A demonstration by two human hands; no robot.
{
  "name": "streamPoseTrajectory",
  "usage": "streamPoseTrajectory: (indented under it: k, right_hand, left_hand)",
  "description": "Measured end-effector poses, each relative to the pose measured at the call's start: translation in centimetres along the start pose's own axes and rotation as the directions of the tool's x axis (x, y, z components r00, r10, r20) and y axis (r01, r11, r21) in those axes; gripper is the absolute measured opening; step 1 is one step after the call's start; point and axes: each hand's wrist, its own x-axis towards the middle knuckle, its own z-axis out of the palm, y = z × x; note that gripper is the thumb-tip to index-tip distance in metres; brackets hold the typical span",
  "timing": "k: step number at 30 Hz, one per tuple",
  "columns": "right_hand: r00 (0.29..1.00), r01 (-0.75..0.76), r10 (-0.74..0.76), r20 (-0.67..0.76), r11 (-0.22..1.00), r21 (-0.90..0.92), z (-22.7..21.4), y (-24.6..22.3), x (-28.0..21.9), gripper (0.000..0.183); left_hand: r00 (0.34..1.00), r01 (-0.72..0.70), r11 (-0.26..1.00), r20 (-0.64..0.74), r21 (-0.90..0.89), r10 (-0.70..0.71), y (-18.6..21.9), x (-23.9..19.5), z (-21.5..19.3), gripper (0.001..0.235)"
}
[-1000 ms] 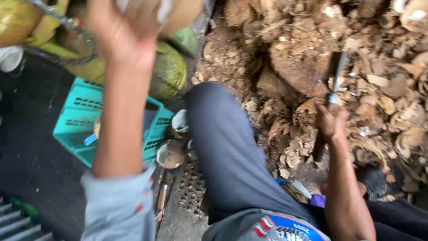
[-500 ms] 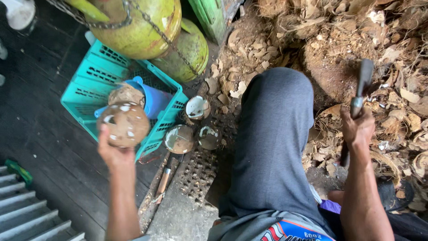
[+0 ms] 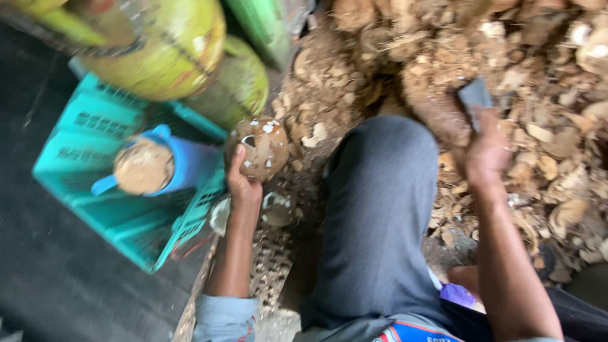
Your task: The person sits on the ground and uses a curved knife to peel the husk off a coconut. They rotate the coconut repeatedly to remove the fibrous outer layer, then place the peeled coconut into a nearby green crate.
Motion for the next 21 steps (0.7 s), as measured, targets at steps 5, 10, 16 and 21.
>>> streamPoseTrajectory:
  k: [5, 10, 16, 21]
  right_hand:
    - [0.848, -0.097, -0.306, 0.433, 0.713, 0.694, 1.7, -10.1, 0.8, 0.078]
    - [0.774, -0.124, -0.57, 0.274, 0.288, 0.949, 5.4, -14.8, 1.0, 0.102]
    - [0.867, -0.174, -0.426, 0.257, 0.223, 0.959, 6.6, -11.2, 0.5, 0.098]
    - [0.915, -0.144, -0.315, 0.253, 0.331, 0.933, 6.3, -6.7, 0.9, 0.103]
  left_hand:
    - [0.963, 0.239, 0.955, 0.08, 0.175, -0.256, -4.1, 0.9, 9.7, 0.072]
    - [0.884, -0.085, 0.951, 0.463, 0.298, -0.066, -6.5, -0.3, 16.3, 0.073]
    - [0.76, -0.625, 0.497, 0.615, 0.602, 0.21, -5.3, 2.3, 11.5, 0.045]
    - [0.723, -0.119, -0.204, 0.225, 0.972, 0.653, 10.0, 4.4, -4.9, 0.093]
